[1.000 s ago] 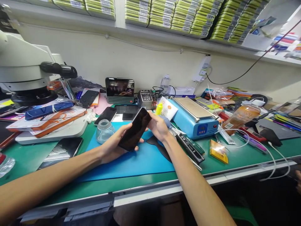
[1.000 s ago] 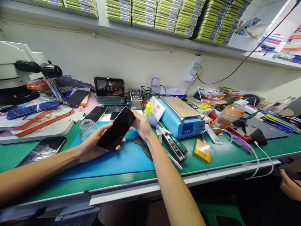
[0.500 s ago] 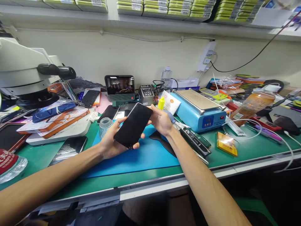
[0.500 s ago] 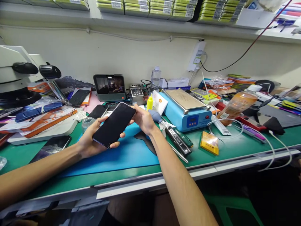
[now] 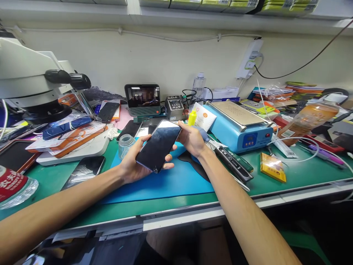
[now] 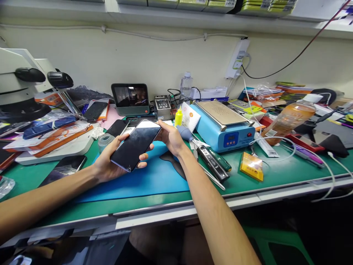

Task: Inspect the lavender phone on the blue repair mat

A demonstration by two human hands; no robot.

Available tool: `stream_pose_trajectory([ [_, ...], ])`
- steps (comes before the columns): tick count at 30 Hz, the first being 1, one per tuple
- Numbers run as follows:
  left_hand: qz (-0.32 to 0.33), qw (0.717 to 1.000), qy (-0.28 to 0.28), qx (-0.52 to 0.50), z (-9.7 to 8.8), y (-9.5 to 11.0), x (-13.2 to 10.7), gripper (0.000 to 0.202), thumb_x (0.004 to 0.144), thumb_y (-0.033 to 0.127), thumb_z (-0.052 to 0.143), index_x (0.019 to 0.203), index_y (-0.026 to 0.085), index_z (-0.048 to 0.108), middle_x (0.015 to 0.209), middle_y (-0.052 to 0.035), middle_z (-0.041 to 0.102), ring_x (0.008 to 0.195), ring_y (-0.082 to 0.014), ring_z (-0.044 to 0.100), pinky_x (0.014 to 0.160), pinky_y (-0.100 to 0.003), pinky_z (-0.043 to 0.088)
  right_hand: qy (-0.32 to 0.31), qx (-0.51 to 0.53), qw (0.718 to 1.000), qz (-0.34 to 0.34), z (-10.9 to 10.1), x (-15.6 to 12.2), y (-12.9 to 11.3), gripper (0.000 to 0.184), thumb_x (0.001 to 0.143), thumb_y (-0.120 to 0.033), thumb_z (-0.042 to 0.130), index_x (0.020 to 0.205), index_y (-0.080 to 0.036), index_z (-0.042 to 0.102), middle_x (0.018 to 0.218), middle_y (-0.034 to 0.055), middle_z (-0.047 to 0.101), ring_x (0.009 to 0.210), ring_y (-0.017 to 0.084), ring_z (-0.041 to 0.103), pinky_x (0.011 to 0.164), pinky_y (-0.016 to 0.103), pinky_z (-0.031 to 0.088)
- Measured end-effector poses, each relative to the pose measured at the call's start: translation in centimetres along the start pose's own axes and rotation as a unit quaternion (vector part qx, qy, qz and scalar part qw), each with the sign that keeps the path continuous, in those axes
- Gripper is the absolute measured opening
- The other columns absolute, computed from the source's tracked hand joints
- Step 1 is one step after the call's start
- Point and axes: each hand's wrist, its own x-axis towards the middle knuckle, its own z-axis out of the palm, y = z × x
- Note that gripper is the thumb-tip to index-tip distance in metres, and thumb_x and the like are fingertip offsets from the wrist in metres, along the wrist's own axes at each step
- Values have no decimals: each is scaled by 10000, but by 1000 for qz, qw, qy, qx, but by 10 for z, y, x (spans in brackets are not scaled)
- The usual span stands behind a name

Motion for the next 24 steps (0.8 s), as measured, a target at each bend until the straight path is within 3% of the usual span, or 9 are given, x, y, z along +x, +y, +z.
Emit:
stream_pose_trajectory([
  [6,-13,999,28,33,-5,-1,2,613,1092,473,331,1332,61,717,1446,-218,618,1036,-302,737,943,-501,635,11,6,1000,6,2,-2,-2,272,968,-426,619,972,-171,715,844,48,689,737,136,593,741,287,492],
  [11,-18,999,11,41,-10,0,3,597,1085,473,354,1378,77,691,1497,-205,581,1031,-302,719,906,-523,638,28,2,1000,5,2,-1,-1,248,945,-418,638,909,-179,693,798,32,671,737,133,572,750,282,489],
  [18,-31,998,23,55,-9,-3,5,588,1065,488,386,1363,81,689,1382,-232,641,982,-286,687,840,-480,636,46,-4,999,4,1,2,1,239,933,-411,656,896,-178,692,904,36,706,786,138,592,740,276,454],
  [24,-21,996,30,79,-9,-5,5,577,1066,491,391,1369,91,675,1387,-223,630,934,-252,660,822,-454,631,40,6,999,28,7,1,0,284,1012,-375,535,907,-160,685,952,47,711,766,116,574,698,245,445],
])
